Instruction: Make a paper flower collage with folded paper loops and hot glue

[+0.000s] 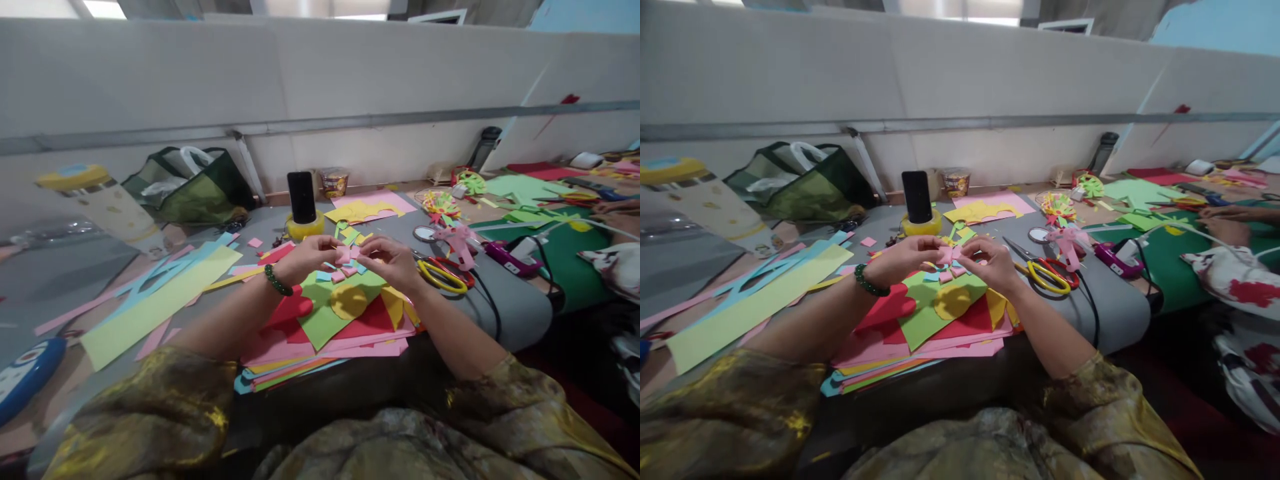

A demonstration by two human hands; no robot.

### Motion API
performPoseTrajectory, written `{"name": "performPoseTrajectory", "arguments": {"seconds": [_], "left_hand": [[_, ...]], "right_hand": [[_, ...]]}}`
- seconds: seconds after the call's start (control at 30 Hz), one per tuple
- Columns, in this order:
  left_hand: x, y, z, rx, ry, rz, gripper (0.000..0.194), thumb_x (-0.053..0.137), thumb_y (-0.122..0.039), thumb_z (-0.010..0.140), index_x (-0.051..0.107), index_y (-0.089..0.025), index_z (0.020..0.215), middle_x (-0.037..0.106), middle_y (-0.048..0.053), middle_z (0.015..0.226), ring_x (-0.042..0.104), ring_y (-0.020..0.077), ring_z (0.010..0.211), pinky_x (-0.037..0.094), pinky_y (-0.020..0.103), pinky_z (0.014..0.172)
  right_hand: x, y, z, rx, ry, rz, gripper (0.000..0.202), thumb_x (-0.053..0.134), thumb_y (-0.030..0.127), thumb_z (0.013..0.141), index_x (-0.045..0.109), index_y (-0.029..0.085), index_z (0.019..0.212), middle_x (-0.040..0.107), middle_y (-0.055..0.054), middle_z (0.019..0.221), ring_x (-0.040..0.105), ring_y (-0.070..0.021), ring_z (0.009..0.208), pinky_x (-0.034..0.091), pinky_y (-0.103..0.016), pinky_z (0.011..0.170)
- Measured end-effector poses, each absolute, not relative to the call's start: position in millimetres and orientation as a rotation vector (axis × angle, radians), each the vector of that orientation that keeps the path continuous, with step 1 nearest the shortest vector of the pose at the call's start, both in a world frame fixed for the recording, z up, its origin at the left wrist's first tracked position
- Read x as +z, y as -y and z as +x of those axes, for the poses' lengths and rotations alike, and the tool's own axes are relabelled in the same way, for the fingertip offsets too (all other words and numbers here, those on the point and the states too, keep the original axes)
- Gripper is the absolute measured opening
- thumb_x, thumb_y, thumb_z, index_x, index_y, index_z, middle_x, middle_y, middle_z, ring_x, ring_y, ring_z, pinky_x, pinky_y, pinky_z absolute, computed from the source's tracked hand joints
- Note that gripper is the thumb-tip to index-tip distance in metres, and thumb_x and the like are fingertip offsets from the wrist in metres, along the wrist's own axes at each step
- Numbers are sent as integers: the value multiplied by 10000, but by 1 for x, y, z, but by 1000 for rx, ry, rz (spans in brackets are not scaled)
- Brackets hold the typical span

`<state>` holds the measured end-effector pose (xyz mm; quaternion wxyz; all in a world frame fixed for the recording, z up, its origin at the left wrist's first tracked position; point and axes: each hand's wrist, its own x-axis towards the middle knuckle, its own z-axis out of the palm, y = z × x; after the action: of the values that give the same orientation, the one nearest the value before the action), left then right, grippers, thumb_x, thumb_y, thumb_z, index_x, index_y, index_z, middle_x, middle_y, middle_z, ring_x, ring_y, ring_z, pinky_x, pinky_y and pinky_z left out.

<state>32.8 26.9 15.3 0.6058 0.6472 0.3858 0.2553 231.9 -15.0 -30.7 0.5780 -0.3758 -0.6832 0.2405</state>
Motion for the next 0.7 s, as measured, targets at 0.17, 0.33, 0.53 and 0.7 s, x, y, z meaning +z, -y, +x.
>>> {"name": "performPoseTrajectory", "arguments": {"seconds": [0.17, 0.33, 0.53, 0.7], "left_hand": [[13, -35, 26, 636, -801, 1320, 268, 856, -175, 591, 670, -142, 781, 641, -15, 674, 584, 97, 643, 469, 229, 620], [12, -31, 24, 680, -766, 1266, 315, 901, -167, 529, 696, -133, 766, 643, -24, 662, 591, 90, 627, 478, 214, 605], [6, -30, 26, 742, -760, 1197, 373, 934, -165, 483, 705, -132, 776, 654, -18, 696, 610, 100, 628, 507, 234, 624], [4, -28, 25, 805, -773, 1180, 354, 925, -166, 491, 699, -133, 761, 636, -16, 722, 600, 105, 661, 520, 263, 670]], "right_hand": [[-27, 17, 233, 526, 1634, -882, 212, 772, 382, 780, 703, 202, 690, 696, -60, 815, 664, -160, 741, 576, -283, 623], [-26, 16, 230, 596, 1552, -922, 217, 802, 395, 726, 720, 202, 668, 719, -60, 783, 653, -164, 724, 551, -296, 639], [-27, 11, 231, 985, 1298, -1018, 305, 884, 450, 563, 754, 196, 667, 696, -9, 656, 603, -136, 634, 508, -300, 642], [-27, 10, 229, 1033, 1243, -1011, 288, 904, 412, 520, 763, 203, 660, 704, -2, 663, 606, -135, 648, 515, -308, 676]]}}
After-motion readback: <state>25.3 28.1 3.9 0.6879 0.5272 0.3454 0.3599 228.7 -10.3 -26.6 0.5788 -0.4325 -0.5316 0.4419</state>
